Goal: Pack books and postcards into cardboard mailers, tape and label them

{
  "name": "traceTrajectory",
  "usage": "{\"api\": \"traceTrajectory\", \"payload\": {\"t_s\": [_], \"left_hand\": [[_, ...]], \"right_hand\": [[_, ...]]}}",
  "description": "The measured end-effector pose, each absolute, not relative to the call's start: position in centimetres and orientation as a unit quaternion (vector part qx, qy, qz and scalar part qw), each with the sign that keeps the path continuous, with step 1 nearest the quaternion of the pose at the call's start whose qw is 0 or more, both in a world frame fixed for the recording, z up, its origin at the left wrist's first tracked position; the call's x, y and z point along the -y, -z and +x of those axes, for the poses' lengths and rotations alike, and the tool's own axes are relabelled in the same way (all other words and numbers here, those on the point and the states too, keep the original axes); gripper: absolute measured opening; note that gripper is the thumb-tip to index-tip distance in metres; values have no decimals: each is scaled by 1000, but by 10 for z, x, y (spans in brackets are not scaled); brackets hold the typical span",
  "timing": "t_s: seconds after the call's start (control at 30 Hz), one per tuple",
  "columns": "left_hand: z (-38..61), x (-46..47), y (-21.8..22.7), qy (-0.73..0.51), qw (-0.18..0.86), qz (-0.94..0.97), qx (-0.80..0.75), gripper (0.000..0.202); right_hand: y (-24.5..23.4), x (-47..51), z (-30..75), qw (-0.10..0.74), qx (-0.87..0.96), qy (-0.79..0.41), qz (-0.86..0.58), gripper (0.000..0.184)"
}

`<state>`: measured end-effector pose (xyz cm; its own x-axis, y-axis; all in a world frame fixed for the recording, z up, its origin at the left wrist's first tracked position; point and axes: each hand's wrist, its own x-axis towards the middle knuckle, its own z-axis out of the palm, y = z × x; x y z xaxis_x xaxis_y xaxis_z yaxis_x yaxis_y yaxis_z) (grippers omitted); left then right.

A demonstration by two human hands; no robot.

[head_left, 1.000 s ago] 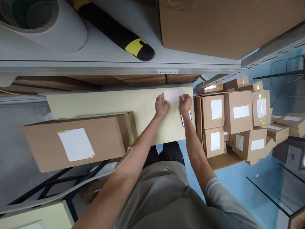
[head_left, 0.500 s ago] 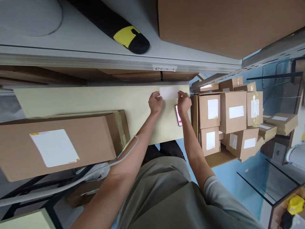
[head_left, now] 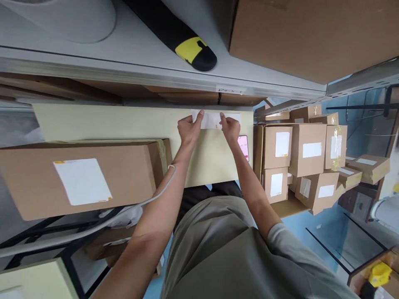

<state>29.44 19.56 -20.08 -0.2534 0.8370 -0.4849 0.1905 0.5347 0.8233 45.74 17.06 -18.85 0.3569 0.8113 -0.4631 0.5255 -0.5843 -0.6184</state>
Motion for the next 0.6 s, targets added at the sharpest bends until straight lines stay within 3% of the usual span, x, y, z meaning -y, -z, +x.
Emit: {"api": "traceTrajectory", "payload": {"t_s": [0.13, 0.6], "left_hand": [[288, -206, 210, -310, 432, 399, -747, 61], [295, -198, 205, -364, 451, 382, -720, 64]], "right_hand": [[214, -204, 458, 157, 338, -444, -815, 63], [232, -218, 460, 126, 284, -461, -831, 58]]}}
